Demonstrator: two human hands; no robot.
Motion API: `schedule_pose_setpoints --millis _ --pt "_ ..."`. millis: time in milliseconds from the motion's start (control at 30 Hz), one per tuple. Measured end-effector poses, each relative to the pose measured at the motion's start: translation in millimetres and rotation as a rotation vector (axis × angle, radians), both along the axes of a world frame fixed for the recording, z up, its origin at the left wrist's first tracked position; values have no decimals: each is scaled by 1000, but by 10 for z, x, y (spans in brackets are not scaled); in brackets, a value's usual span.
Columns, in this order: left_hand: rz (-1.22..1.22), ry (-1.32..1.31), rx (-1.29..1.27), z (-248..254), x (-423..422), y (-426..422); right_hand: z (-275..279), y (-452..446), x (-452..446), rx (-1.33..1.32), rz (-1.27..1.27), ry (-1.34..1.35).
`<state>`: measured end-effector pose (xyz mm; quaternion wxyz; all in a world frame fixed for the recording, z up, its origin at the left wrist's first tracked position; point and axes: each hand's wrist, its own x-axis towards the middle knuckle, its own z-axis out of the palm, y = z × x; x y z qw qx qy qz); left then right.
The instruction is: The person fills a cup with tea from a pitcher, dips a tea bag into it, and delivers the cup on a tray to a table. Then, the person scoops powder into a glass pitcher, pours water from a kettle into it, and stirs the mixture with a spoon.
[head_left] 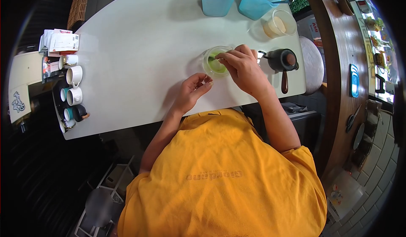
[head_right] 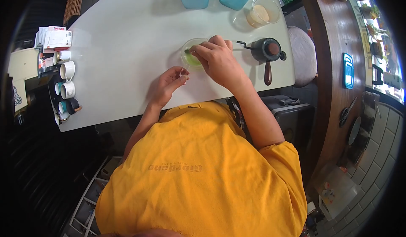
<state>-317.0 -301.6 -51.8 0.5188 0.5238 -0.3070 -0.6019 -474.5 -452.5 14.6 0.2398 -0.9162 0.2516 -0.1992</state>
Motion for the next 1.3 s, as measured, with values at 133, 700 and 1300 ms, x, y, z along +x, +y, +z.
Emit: schedule_pose_setpoints --millis 133,700,1300 --pt "53 22 -5 25 -51 -10 36 -19 -13 54 33 21" --pt "226 -77 -45 -22 -227 7 -58 -197 12 45 62 32" --pt "398 -176 -29 -51 -348 -29 -105 -368 -59 -77 -80 -101"
